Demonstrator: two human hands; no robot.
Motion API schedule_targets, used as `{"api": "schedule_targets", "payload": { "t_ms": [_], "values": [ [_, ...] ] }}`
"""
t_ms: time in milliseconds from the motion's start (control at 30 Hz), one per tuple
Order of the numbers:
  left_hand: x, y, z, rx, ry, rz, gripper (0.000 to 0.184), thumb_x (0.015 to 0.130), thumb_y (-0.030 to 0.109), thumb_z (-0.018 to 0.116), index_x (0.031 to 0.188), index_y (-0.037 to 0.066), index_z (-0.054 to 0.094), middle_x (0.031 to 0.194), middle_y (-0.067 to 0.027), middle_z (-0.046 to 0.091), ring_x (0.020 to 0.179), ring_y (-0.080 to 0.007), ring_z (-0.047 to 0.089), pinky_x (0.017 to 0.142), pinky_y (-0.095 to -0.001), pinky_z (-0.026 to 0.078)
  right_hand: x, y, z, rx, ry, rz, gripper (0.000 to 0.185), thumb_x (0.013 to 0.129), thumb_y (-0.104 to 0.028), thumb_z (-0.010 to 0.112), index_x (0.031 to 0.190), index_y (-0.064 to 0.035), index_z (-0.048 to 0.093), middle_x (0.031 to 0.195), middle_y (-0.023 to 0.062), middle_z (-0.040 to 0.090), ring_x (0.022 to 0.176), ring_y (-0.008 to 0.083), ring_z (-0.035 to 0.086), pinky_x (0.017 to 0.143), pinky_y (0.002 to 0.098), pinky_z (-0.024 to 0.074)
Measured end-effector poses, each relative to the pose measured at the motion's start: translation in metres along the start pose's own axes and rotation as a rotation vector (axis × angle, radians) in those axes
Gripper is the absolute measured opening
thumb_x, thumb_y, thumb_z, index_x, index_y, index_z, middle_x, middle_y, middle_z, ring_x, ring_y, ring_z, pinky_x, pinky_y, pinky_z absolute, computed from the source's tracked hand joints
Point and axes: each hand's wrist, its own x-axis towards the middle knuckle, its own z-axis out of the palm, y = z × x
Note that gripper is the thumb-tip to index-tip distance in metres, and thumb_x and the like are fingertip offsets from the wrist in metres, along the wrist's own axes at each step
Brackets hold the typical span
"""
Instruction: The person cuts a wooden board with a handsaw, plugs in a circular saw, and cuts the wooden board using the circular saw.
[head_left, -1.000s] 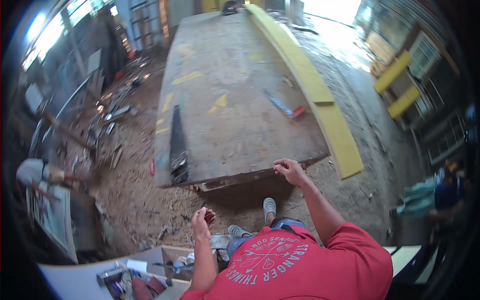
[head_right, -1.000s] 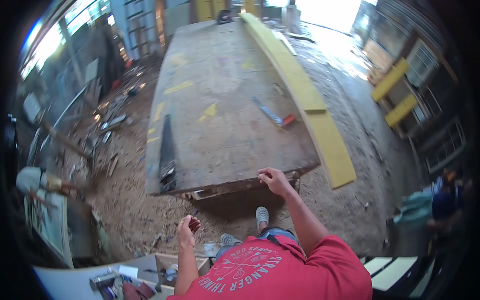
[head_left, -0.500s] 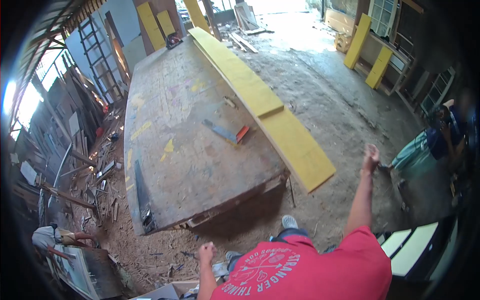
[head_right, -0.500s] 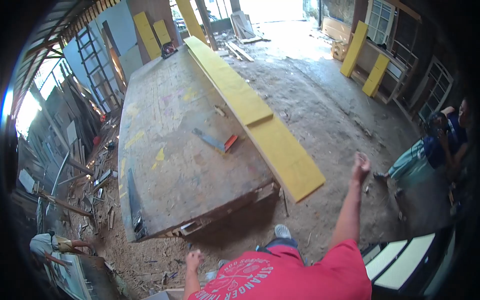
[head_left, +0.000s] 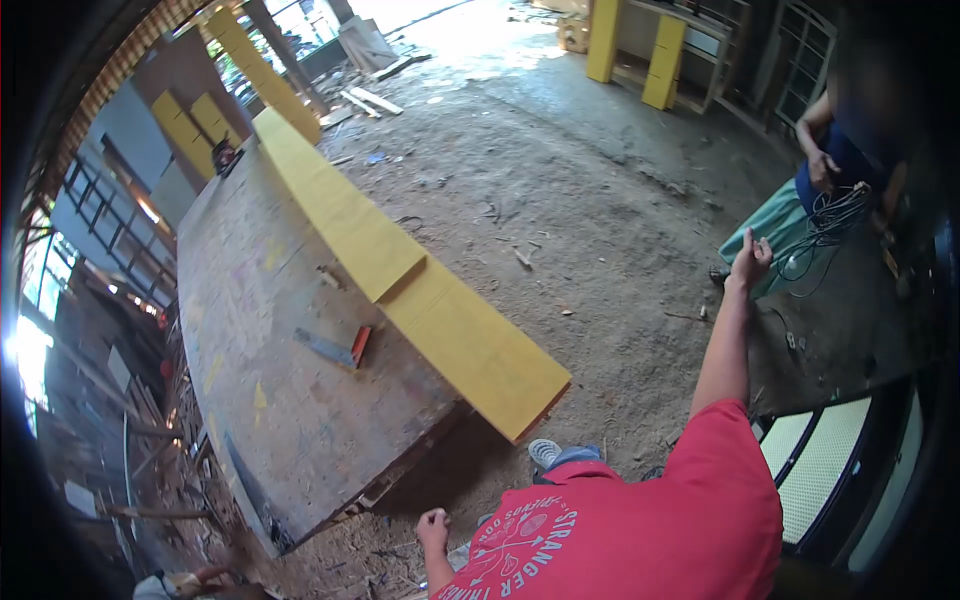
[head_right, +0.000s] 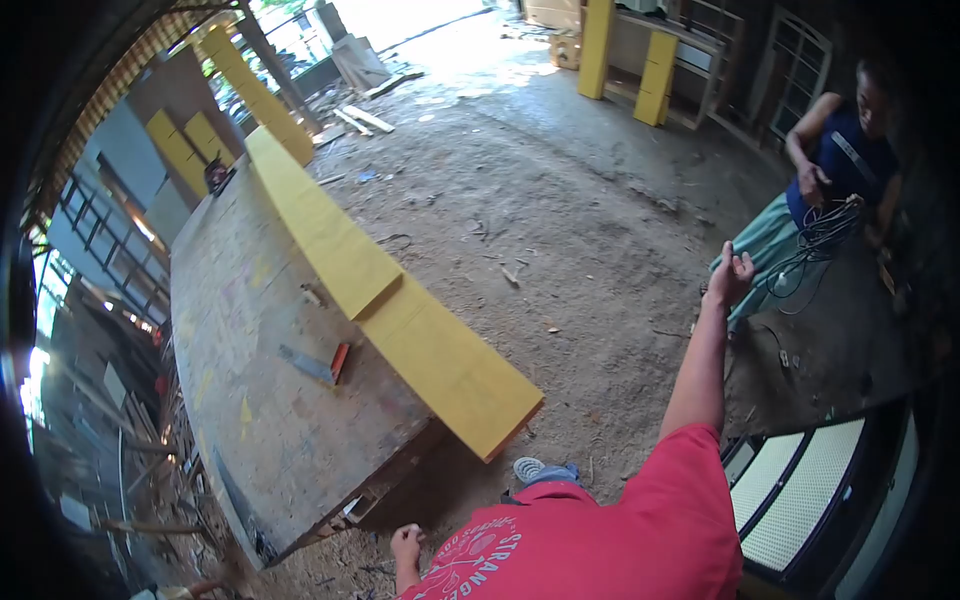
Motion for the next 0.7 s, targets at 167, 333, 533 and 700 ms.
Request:
{"api": "schedule_targets", "payload": {
  "t_ms": [167,333,533,700],
  "values": [
    [0.016,0.148,0.078,0.114,-0.161,0.422,0.021,0.101,0.018,0.076,0.114,0.001,0.075,0.093,-0.0066,0.076,0.084,-0.0148,0.072,0.079,-0.0306,0.058,0.025,0.009,-0.027,0.062,-0.019,0.05,0.079,0.092,-0.041,0.086,0.146,0.0069,0.053,0.137,0.0229,0.066,0.124,0.0302,0.065,0.107,0.0401,0.0503],
    [-0.031,0.255,0.136,0.193,-0.269,0.657,0.028,0.101,0.021,0.076,0.121,0.002,0.074,0.106,-0.0101,0.079,0.097,-0.0176,0.075,0.089,-0.0333,0.059,0.055,0.048,-0.04,0.113,-0.077,0.01,0.047,0.099,-0.032,0.079,0.128,0.0025,0.067,0.115,0.0127,0.074,0.106,0.02,0.07,0.093,0.0343,0.0552],
    [-0.073,0.263,0.154,0.177,-0.37,0.617,0.033,0.101,0.023,0.077,0.125,0.002,0.072,0.113,-0.0117,0.079,0.104,-0.0184,0.076,0.093,-0.0336,0.06,-0.008,0.037,-0.029,0.223,-0.514,0.167,0.02,0.102,-0.029,0.074,0.099,-0.01,0.07,0.082,-0.0028,0.067,0.07,0.0048,0.058,0.061,0.0223,0.0433],
    [-0.073,0.208,0.137,0.252,-0.274,0.486,0.037,0.098,0.027,0.08,0.126,0.004,0.073,0.11,-0.0115,0.08,0.103,-0.0184,0.076,0.092,-0.0336,0.06,-0.133,0.067,0.011,0.071,-0.926,0.274,0.016,0.099,-0.022,0.075,0.106,-0.0076,0.072,0.086,-0.0002,0.07,0.072,0.0092,0.064,0.064,0.0252,0.0517]
  ]
}}
